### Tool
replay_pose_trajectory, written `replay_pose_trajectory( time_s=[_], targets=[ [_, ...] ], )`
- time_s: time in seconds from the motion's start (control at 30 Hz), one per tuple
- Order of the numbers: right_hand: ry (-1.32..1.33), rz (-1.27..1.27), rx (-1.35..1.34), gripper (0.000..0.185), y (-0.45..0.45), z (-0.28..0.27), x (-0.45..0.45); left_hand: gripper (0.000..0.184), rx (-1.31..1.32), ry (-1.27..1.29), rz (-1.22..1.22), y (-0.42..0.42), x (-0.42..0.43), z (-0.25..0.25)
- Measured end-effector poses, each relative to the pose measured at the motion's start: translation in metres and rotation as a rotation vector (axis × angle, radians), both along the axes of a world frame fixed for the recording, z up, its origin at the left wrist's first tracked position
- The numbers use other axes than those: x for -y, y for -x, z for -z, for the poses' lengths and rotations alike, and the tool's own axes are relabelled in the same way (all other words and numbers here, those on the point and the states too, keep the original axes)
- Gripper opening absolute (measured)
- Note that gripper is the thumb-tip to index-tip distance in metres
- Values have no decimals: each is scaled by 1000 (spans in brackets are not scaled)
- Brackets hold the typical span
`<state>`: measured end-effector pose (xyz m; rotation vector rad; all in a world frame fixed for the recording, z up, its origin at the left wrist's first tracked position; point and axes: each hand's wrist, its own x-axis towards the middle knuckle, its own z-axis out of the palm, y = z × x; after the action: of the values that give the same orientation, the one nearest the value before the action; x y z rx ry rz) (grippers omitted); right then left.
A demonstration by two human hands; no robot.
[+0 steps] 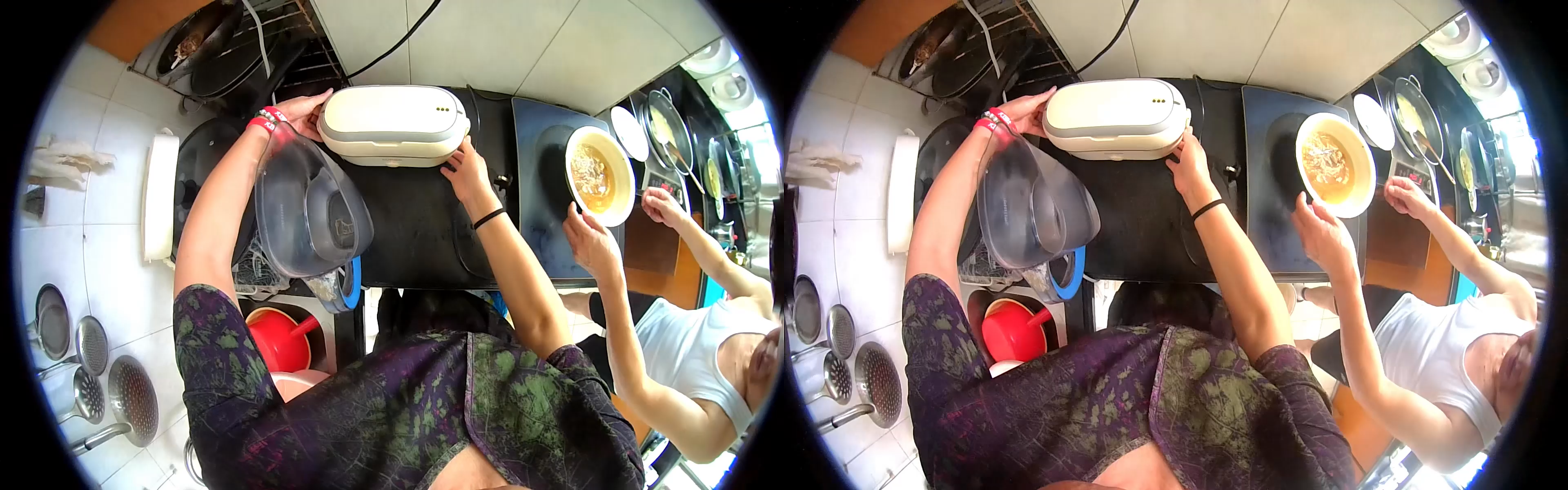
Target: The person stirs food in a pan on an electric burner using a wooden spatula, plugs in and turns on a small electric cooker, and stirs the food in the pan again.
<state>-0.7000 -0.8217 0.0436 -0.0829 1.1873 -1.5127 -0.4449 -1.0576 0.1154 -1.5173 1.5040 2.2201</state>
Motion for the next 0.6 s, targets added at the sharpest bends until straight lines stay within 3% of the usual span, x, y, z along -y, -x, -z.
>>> replay_pose_trajectory(
  time_s=[0.1, 0.17, 0.23, 0.37, 0.6],
  targets=[
    [-32, 36, -55, 47, 0, 6, 5, 61, -18, -26, -27, 4, -8, 0],
    [86, 57, 103, 46, 2, 8, 7, 61, -20, -27, -32, 6, -7, -4],
    [53, 33, 91, 43, 9, 11, 6, 61, 42, 9, -15, 9, -9, -4],
    [52, 71, 64, 33, 25, 7, 13, 60, -60, -40, 1, 21, -12, 1],
    [39, -13, 24, 44, 66, -8, 23, 61, -97, -81, 103, 47, 3, 11]
  ],
)
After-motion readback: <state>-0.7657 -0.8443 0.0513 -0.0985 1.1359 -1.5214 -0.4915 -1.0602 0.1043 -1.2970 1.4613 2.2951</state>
